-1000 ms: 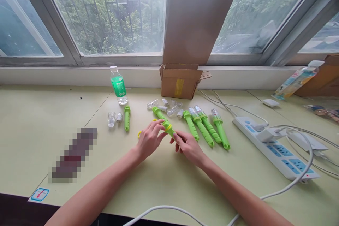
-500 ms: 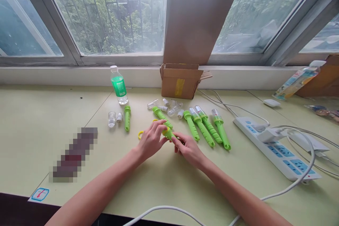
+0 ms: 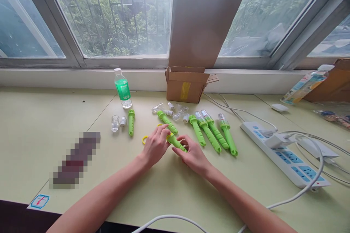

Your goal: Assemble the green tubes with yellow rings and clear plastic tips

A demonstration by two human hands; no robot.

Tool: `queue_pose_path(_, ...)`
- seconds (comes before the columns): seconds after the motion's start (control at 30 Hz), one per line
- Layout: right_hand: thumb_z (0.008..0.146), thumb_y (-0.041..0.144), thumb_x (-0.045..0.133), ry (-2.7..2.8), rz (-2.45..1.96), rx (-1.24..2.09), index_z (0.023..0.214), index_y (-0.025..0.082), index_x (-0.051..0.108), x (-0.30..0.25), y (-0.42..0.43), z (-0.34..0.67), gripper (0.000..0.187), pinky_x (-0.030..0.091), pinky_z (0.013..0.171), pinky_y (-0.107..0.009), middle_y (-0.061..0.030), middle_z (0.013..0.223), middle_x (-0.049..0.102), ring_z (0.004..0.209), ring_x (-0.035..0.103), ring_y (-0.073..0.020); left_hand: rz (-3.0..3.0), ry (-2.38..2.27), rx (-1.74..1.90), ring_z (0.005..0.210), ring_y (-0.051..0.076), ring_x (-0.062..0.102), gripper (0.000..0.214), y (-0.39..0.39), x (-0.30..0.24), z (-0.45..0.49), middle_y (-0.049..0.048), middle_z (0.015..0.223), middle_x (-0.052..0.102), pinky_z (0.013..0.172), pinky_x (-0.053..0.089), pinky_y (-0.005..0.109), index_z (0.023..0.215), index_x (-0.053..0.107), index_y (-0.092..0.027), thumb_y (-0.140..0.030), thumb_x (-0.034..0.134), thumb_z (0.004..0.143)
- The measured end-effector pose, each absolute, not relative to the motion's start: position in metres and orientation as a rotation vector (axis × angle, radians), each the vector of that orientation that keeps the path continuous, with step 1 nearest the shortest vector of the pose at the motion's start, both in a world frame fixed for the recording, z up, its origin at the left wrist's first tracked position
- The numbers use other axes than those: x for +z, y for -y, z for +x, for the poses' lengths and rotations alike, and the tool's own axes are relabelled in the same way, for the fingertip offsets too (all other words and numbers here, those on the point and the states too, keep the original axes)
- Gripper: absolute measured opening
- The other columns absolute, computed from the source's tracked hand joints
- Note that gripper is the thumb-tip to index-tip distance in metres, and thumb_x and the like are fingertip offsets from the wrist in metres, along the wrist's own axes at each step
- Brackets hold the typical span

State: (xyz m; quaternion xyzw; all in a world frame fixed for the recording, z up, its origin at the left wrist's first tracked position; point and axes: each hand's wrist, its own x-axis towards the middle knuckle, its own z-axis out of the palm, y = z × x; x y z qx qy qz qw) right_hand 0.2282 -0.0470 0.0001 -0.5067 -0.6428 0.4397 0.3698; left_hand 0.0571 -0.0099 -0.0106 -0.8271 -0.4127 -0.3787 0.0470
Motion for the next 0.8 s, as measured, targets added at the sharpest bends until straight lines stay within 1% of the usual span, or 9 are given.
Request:
queue_pose_path(0.27, 0.083, 0.038, 0.060, 1.569, -1.296, 1.166, 0.096, 0.023, 0.048, -0.0002, 0.0479, 0.2247, 0.023, 0.037, 0.033, -0.022, 0.0033, 0.077, 0.055, 0.037, 0.048, -0.0067, -2.498, 1.267, -1.191, 0.105, 0.025, 0.062, 0.025, 0.0094, -0.0124, 0.0566, 0.0110, 0.116, 0.062, 0.074, 0.057, 0.035, 0.092, 0.046, -0.021, -0.015, 0.065, 0.078)
queue_pose_path(0.37, 0.083, 0.040, 0.059, 1.538, -1.285, 1.204, 0.097, 0.024, 0.047, 0.0000, 0.0478, 0.2251, 0.025, 0.035, 0.030, -0.021, 0.0049, 0.074, 0.052, 0.036, 0.049, -0.0078, -2.477, 1.245, -1.244, 0.105, 0.024, 0.063, 0.022, 0.0092, -0.0135, 0.0560, 0.0104, 0.115, 0.063, 0.076, 0.057, 0.035, 0.091, 0.046, -0.021, -0.017, 0.065, 0.079)
queue_pose_path(0.47, 0.083, 0.043, 0.058, 1.515, -1.267, 1.231, 0.098, 0.024, 0.047, 0.0003, 0.0483, 0.2251, 0.026, 0.038, 0.030, -0.021, 0.0060, 0.070, 0.050, 0.039, 0.050, -0.0097, -2.463, 1.237, -1.286, 0.105, 0.024, 0.063, 0.020, 0.0094, -0.0139, 0.0556, 0.0107, 0.114, 0.064, 0.076, 0.057, 0.035, 0.089, 0.047, -0.020, -0.019, 0.065, 0.080)
queue_pose_path(0.6, 0.085, 0.047, 0.056, 1.482, -1.265, 1.286, 0.099, 0.023, 0.046, 0.0012, 0.0481, 0.2256, 0.030, 0.040, 0.033, -0.021, 0.0046, 0.069, 0.053, 0.043, 0.052, -0.0109, -2.449, 1.244, -1.333, 0.101, 0.023, 0.065, 0.020, 0.0092, -0.0136, 0.0552, 0.0109, 0.112, 0.065, 0.076, 0.057, 0.035, 0.085, 0.048, -0.020, -0.024, 0.067, 0.080)
queue_pose_path(0.8, 0.090, 0.048, 0.046, 1.552, -1.229, 1.263, 0.098, 0.018, 0.051, 0.0018, 0.0449, 0.2304, 0.030, 0.039, 0.044, -0.022, -0.0011, 0.072, 0.063, 0.049, 0.054, -0.0106, -2.457, 1.205, -1.344, 0.098, 0.022, 0.067, 0.018, 0.0086, -0.0116, 0.0539, 0.0100, 0.108, 0.067, 0.073, 0.057, 0.033, 0.084, 0.050, -0.020, -0.026, 0.066, 0.081)
